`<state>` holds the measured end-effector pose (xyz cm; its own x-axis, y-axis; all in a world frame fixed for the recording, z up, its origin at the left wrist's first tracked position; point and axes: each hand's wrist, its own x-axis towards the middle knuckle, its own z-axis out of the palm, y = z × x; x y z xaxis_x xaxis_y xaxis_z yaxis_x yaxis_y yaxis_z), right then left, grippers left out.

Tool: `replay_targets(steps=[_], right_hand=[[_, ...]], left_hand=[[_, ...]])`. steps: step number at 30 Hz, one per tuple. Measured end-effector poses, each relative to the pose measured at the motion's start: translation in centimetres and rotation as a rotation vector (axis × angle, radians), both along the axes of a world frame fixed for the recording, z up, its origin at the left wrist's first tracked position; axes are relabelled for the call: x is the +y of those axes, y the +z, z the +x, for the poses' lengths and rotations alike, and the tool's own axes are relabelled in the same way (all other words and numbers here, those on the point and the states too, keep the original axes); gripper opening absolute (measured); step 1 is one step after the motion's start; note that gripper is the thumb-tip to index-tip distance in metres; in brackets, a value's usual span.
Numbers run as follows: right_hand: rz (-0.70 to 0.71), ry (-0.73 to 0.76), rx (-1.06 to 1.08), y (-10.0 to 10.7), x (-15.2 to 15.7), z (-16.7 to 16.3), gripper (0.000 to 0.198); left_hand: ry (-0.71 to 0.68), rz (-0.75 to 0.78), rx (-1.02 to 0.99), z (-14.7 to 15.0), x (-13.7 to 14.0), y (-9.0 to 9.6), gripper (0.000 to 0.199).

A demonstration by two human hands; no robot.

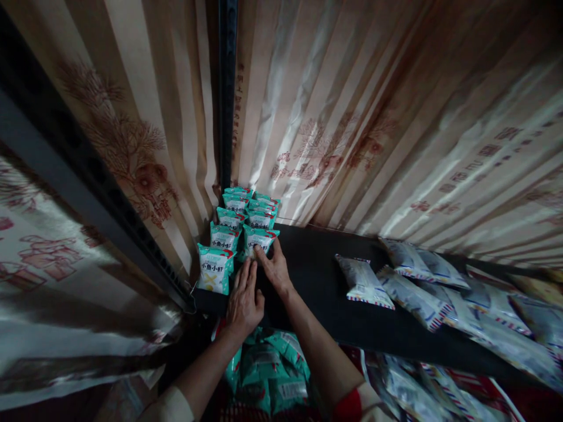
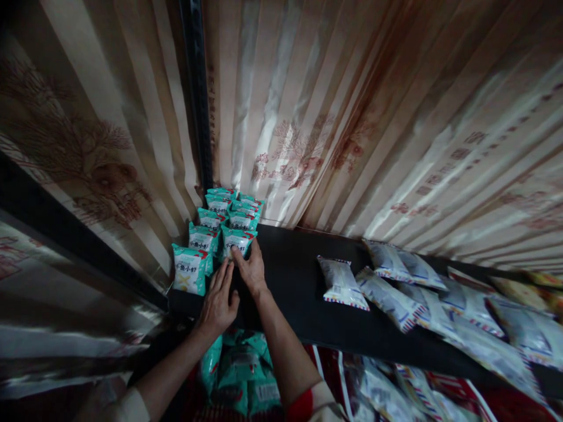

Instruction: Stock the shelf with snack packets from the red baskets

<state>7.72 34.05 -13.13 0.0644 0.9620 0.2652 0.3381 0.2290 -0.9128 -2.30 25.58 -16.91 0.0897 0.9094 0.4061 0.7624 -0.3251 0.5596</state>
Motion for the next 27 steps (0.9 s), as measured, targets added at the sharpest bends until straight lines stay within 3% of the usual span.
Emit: replay_targets(steps=[9,14,18,22,24,27], right_hand=[[-0.039,0.04,-0.026,-0.4,0.0,0.6,0.055],[-0.026,-0.14,-0.076,-1.1,-1.9,0.6,0.073],[-0.027,-0.227,-0.024,-1.3,-5.6,1.6,0.062],[0.004,-0.274,0.111,-1.5,-11.4,2.6,0.046],[-0.039,-0.273,0.114,-2.2,-14.5,3.1,0.04],[-0.139,-0.237,-0.013,-4.3,-18.8,3.7,0.033]], left_hand=[[-0.01,-0.026,0.047,0.2,-0.4,0.6,0.069],[0.027,0.02,-0.016,0.1,-0.5,-0.3,0.056],[0.058,0.052,-0.098,-0.1,-1.1,-0.2,0.041],[0.04,-0.024,-0.19,0.6,-4.2,0.5,0.03],[-0.018,-0.104,-0.215,1.4,-6.7,0.5,0.028],[-0.103,-0.363,-0.151,2.5,-10.4,-0.5,0.029]])
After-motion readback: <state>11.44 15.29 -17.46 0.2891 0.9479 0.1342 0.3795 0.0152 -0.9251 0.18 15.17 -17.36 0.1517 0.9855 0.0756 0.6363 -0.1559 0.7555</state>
